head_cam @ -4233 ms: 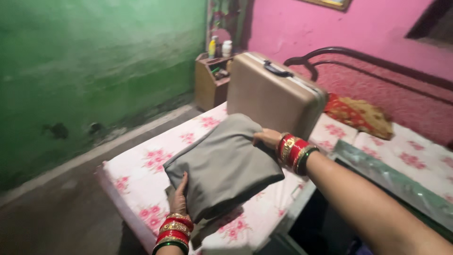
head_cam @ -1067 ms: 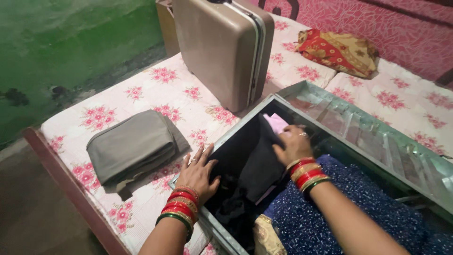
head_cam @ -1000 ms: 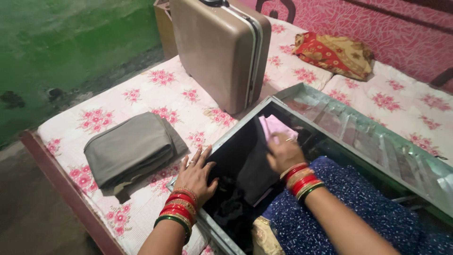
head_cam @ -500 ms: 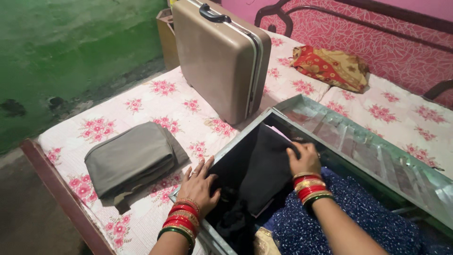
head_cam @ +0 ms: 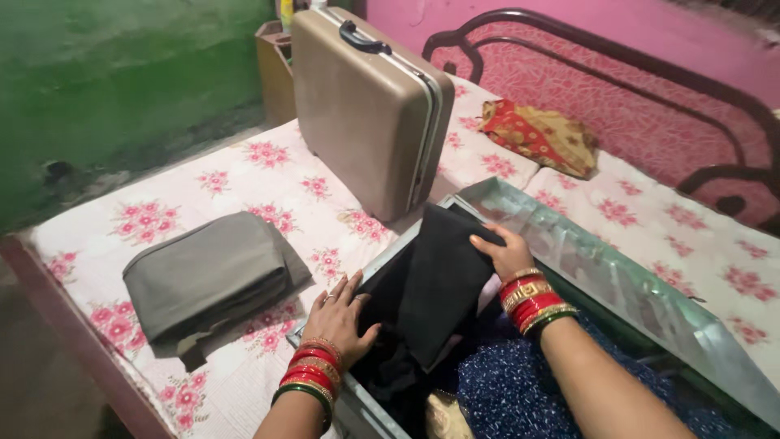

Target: The person opens a metal trunk on a bed and removes several folded garments one by one, placing them on the bed. The items include trousers, shirts, and jeans, which are stacked as they are taken out.

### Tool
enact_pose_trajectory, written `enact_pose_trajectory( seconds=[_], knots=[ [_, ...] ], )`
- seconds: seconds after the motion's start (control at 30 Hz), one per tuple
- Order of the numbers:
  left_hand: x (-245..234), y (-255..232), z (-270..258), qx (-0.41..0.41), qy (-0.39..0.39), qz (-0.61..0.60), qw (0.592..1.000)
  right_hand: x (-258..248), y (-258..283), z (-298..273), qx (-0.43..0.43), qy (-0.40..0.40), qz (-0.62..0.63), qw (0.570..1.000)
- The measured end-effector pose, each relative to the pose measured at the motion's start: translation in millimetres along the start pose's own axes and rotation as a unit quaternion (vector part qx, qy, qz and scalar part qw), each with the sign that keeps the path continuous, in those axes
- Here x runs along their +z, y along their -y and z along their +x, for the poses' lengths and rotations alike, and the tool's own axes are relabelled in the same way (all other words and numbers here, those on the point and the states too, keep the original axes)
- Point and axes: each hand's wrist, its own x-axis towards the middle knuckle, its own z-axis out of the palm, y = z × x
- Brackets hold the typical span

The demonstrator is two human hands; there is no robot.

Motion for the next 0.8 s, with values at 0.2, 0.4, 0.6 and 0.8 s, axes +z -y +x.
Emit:
enact_pose_trajectory(
  seconds=[0.2, 0.4, 0.6, 0.8],
  knots=[
    [10.1, 8.6, 14.0, -0.012, -0.043, -0.074, 0.996, 33.9, 128.4, -21.5, -0.008, 0.076, 0.109, 0.991],
    [-2.6, 32.7, 59.8, 0.045, -0.132, -0.676, 0.724, 88.5, 233.5, -26.4, 0.002, 0.130, 0.169, 0.977],
    [-51.7, 106.1, 94.1, -0.042, -0.067, -0.755, 0.650, 170.9, 250.2, 16.2, -0.042, 0.122, 0.186, 0.974],
    [-77.4, 215.3, 82.8, -0.097, -0.084, -0.719, 0.683, 268.8, 209.0, 71.5, -0.001, 0.063, 0.119, 0.991]
  ],
)
